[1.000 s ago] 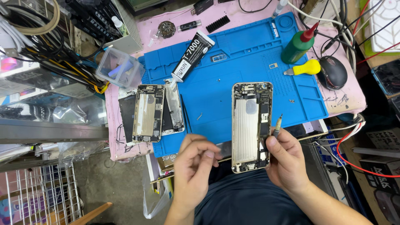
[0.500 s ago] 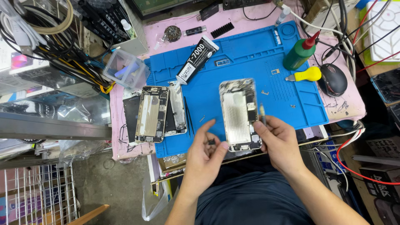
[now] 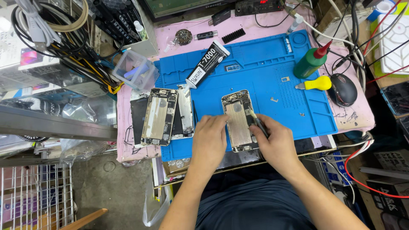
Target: The person uses a screwdriver and tweezers to manipulate internal components and flex cables within a mobile phone chassis on a repair mat.
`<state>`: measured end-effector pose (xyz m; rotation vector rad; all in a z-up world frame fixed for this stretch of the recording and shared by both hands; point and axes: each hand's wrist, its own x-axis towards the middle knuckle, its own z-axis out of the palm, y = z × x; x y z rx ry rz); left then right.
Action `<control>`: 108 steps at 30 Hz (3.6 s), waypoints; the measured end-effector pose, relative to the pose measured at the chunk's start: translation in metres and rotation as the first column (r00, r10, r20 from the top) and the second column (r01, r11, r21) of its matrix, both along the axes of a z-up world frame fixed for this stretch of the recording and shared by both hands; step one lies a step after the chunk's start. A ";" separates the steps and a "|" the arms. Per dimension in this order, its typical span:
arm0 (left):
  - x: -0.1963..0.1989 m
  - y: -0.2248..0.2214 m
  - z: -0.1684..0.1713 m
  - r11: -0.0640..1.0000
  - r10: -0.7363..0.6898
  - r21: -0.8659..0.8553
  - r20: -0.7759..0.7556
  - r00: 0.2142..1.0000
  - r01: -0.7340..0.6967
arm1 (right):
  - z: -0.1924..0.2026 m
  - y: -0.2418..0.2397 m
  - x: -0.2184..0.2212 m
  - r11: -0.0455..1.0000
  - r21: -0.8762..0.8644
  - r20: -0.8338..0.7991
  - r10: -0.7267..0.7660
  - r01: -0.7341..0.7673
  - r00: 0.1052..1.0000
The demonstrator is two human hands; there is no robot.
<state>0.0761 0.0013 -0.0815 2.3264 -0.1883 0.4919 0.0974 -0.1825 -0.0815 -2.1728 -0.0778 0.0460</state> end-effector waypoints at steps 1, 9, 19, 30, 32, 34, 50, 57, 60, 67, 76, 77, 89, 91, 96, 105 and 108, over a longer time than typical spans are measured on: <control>0.006 0.001 -0.002 1.000 0.011 0.020 0.008 1.000 -0.011 | 0.000 -0.002 0.000 1.000 0.025 -0.021 -0.016 0.017 1.000; 0.018 0.006 -0.013 0.994 0.075 0.078 -0.005 0.997 -0.074 | 0.000 -0.013 -0.010 0.995 0.101 -0.178 -0.004 0.023 0.984; 0.013 0.008 -0.008 0.987 0.068 0.140 0.048 0.997 -0.074 | 0.007 0.003 -0.001 0.980 -0.165 0.066 0.124 -0.111 0.990; -0.026 0.001 0.004 0.973 -0.213 -0.061 0.117 0.970 0.221 | 0.040 -0.032 -0.006 0.881 -0.153 0.101 0.464 -0.447 0.880; -0.025 0.001 0.001 0.974 -0.211 -0.065 0.096 0.973 0.218 | 0.041 -0.038 -0.009 0.921 -0.144 0.004 0.367 -0.363 0.930; -0.022 0.001 -0.001 0.964 -0.210 -0.152 0.074 0.975 0.219 | 0.040 -0.045 -0.008 0.954 0.104 -0.076 0.288 -0.280 0.955; -0.040 0.000 -0.014 0.978 -0.205 0.055 0.098 0.974 0.200 | -0.060 -0.071 0.012 0.719 0.515 0.038 0.524 -0.467 0.851; -0.034 -0.003 -0.029 0.993 -0.114 -0.022 0.099 0.989 0.116 | -0.051 -0.061 0.016 0.701 0.479 0.119 0.544 -0.528 0.831; -0.035 0.000 -0.027 0.985 -0.160 -0.047 0.083 0.984 0.165 | -0.054 -0.058 0.013 0.731 0.425 0.130 0.535 -0.534 0.835; -0.035 0.000 -0.026 0.989 -0.143 -0.011 0.124 0.982 0.145 | -0.059 -0.055 0.011 0.782 0.395 0.065 0.500 -0.482 0.864; -0.036 -0.002 -0.030 0.991 -0.120 -0.036 0.124 0.985 0.125 | -0.056 -0.054 0.012 0.798 0.350 0.058 0.503 -0.490 0.862; -0.035 -0.003 -0.031 0.992 -0.118 -0.034 0.127 0.985 0.123 | -0.056 -0.053 0.013 0.793 0.362 0.059 0.505 -0.490 0.861; -0.037 -0.002 -0.032 0.991 -0.123 -0.035 0.131 0.984 0.128 | -0.054 -0.053 0.010 0.805 0.320 0.077 0.504 -0.500 0.860; -0.036 -0.002 -0.032 0.991 -0.122 -0.035 0.131 0.984 0.127 | -0.053 -0.052 0.011 0.806 0.298 0.098 0.508 -0.512 0.856; -0.036 -0.002 -0.033 0.991 -0.121 -0.040 0.127 0.984 0.127 | -0.052 -0.050 0.011 0.803 0.262 0.131 0.521 -0.536 0.843; -0.035 -0.003 -0.032 0.990 -0.114 -0.065 0.122 0.986 0.123 | -0.055 -0.054 0.012 0.790 0.328 0.109 0.512 -0.517 0.852; -0.035 -0.003 -0.033 0.992 -0.108 -0.057 0.129 0.986 0.116 | -0.056 -0.054 0.012 0.785 0.340 0.110 0.514 -0.519 0.850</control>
